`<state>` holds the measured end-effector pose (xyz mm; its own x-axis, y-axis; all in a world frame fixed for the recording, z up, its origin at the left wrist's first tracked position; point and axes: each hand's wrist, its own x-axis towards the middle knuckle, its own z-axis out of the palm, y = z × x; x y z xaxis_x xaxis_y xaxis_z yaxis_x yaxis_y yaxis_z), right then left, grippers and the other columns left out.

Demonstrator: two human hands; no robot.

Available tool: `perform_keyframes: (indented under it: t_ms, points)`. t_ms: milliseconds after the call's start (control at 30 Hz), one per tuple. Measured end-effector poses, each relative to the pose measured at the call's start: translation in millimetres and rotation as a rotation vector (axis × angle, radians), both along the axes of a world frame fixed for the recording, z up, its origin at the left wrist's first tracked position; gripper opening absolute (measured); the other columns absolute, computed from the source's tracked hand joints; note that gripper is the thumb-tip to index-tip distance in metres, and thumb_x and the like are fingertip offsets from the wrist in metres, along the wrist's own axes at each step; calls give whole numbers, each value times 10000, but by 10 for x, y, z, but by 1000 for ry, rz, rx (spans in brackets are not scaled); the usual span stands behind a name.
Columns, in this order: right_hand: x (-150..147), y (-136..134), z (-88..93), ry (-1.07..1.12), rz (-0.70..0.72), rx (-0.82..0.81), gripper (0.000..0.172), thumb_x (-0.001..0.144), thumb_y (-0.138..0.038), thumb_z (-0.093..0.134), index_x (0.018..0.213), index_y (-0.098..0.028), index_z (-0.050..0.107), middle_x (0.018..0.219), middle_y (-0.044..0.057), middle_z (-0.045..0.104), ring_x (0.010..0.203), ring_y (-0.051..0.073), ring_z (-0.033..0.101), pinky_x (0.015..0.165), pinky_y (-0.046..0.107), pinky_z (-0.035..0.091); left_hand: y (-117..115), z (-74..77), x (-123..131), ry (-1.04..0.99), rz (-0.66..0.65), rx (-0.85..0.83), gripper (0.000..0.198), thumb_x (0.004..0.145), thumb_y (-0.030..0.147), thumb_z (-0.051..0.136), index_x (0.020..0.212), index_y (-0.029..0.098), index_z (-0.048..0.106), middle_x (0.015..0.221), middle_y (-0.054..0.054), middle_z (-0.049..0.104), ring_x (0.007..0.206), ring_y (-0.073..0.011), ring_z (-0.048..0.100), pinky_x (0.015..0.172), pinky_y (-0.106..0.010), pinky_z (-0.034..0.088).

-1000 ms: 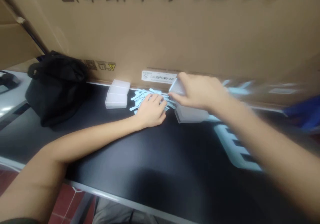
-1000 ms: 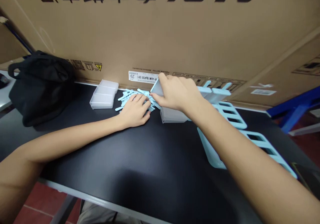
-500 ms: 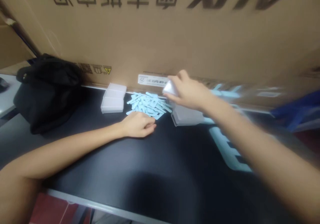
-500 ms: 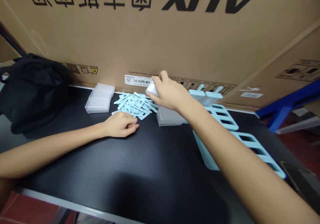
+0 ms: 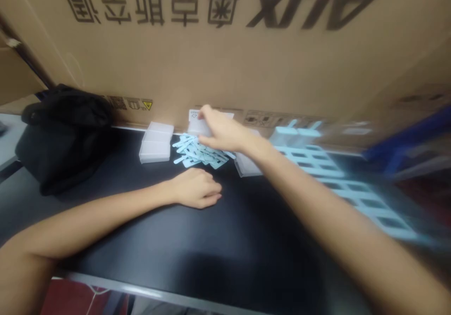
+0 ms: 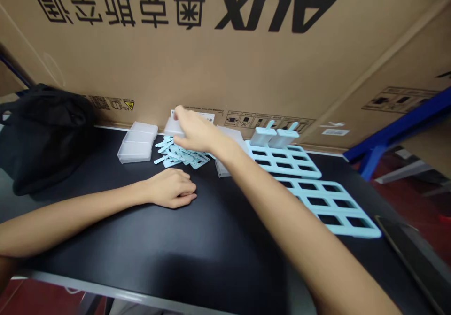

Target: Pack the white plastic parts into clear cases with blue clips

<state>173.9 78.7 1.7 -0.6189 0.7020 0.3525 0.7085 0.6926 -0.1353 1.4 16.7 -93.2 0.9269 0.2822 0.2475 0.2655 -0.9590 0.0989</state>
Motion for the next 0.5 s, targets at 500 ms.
perform_keyframes:
  t_ms: [500]
  points:
    - [-1222, 640, -268, -177, 26, 192, 427, 1016, -333, 543, 1350, -66, 521, 1330, 198, 663, 1246, 358, 501, 1000, 459, 398, 46, -53, 26, 28, 3, -43, 239, 1010, 312, 559, 868, 212, 724, 818, -53, 753, 738, -201, 703, 746, -322, 538]
